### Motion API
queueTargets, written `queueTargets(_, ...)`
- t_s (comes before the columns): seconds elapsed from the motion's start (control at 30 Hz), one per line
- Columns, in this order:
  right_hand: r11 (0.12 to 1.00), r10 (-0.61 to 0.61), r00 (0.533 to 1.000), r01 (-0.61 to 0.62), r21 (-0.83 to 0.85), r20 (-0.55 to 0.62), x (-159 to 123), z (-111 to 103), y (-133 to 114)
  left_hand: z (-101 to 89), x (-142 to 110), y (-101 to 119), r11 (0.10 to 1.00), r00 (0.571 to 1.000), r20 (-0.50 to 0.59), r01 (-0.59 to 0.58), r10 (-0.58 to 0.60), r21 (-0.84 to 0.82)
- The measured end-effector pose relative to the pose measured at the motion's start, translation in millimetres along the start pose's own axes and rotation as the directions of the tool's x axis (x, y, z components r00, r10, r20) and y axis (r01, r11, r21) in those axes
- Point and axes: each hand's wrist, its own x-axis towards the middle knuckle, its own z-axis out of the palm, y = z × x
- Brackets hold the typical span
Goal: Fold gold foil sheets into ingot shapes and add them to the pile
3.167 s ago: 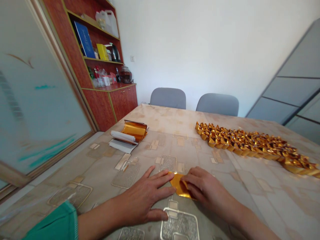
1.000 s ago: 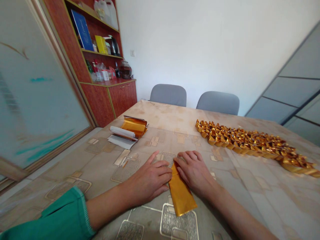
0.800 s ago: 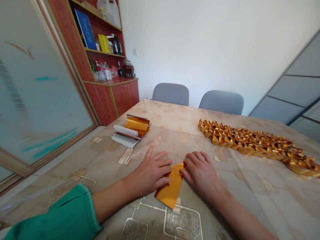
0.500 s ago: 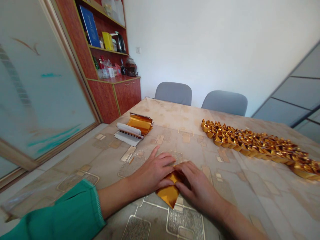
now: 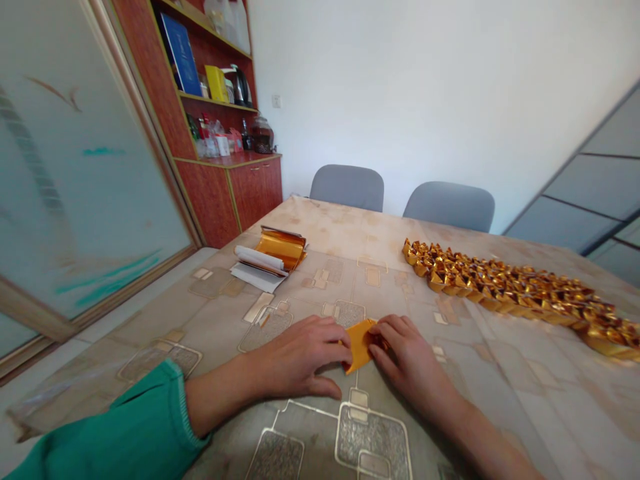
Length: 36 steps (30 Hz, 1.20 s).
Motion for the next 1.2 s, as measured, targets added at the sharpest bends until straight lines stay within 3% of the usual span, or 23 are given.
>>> queueTargets(0.27, 0.998, -0.049, 0.995, 0.045, 0.042, 0.087, -1.8, -10.9, -13.6, 15.0, 4.3, -2.9, 0.990, 0.993, -0.119, 0.001, 0.016, 0.142)
queueTargets(0.37, 0.999, -0.043, 0.993, 0.042, 0.009, 0.107, -4.3, -13.1, -17.8, 16.6, 3.7, -3.2, 0.994, 0.977, -0.188, 0.103, -0.096, 0.031)
queueTargets(0.47, 0.999, -0.030, 0.992, 0.033, -0.018, 0.122, -5.1, -13.6, -19.0, 17.4, 4.0, -3.5, 0.966, 0.934, -0.249, 0.235, -0.255, -0.107)
queueTargets(0.6, 0.997, -0.046, 0.994, 0.052, -0.058, 0.099, -3.0, -8.4, -14.7, 16.7, 5.6, -3.5, 0.934, 0.909, -0.243, 0.293, -0.339, -0.205)
queueTargets(0.7, 0.997, -0.049, 0.998, 0.051, -0.060, 0.036, -0.5, -2.1, -8.6, 12.5, 5.3, -4.1, 0.945, 0.930, -0.221, 0.249, -0.294, -0.210)
queueTargets(0.8, 0.999, -0.034, 0.999, 0.034, 0.041, -0.002, 1.2, 0.3, -4.5, 6.2, 2.8, -4.5, 0.979, 0.972, -0.186, 0.109, -0.141, -0.174)
queueTargets(0.9, 0.989, -0.009, 1.000, 0.012, 0.145, -0.018, 1.3, -1.3, -3.9, 2.8, 0.9, -4.0, 0.991, 0.986, -0.159, 0.029, -0.050, -0.132)
queueTargets(1.03, 0.987, 0.008, 1.000, -0.005, 0.160, -0.015, 0.2, -4.1, -6.8, 6.2, 4.8, -1.4, 0.993, 0.973, -0.202, 0.103, -0.112, -0.056)
queueTargets(1.2, 0.999, -0.019, 0.999, 0.017, 0.049, 0.048, -2.7, -6.1, -16.2, 15.3, 8.5, 1.6, 0.973, 0.951, -0.231, 0.223, -0.205, 0.057)
